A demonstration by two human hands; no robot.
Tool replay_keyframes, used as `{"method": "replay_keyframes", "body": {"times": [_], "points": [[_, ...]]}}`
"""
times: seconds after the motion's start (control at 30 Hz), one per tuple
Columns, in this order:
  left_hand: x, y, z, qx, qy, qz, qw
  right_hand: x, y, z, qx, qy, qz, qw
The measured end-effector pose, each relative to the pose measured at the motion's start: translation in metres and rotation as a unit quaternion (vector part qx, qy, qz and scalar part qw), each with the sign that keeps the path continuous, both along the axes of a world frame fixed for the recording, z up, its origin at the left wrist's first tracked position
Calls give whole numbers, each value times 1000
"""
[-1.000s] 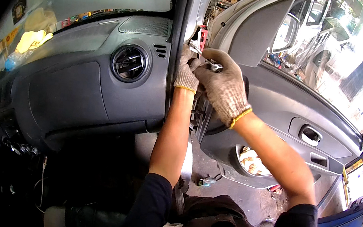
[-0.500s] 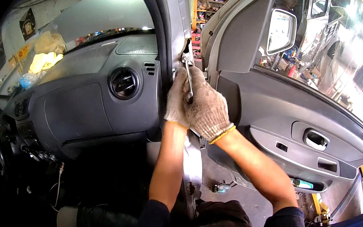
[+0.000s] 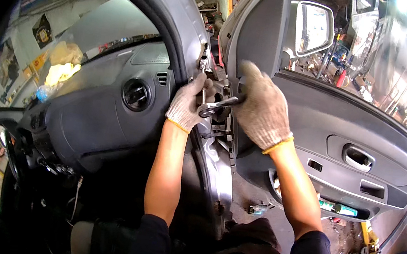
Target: The person removes the front bumper cover and headlight assembly from a silver car using a ratchet and socket. They then move to the driver's side door and use a wrench to loosen bolts on the door hinge.
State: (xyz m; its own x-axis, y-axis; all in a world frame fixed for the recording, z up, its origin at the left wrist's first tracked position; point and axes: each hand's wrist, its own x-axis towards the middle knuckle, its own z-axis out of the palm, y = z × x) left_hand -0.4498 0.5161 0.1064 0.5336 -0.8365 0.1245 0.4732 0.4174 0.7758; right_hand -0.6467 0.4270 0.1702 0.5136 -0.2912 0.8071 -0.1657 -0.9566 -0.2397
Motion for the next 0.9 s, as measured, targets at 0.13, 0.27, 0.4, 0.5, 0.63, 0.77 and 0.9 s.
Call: {"method": "replay_keyframes", "body": {"times": [0.13,0.27,0.4,0.5,0.63,0.77,0.9], "points": [[19,-8,-17,1,-310,114,944,32,56,32,-108,-33,94,989],[45,13,1,-18,83,-279,957,34,113,9,-227,69,113,965],[-1,-5,-1,2,176,54,983,53,70,-43,-186,-46,95,977],[7,-10,4,33,-112,42,992,58,57,-61,48,-278,185,941],[34,9,-10,-40,-43,-84,995,62,94,-64,505,-280,179,797],[-12,8,4,-3,69,13,998,55,80,-52,98,-137,60,984],[1,4,0,-16,56,-22,998,54,73,-43,-20,-127,40,991]]}}
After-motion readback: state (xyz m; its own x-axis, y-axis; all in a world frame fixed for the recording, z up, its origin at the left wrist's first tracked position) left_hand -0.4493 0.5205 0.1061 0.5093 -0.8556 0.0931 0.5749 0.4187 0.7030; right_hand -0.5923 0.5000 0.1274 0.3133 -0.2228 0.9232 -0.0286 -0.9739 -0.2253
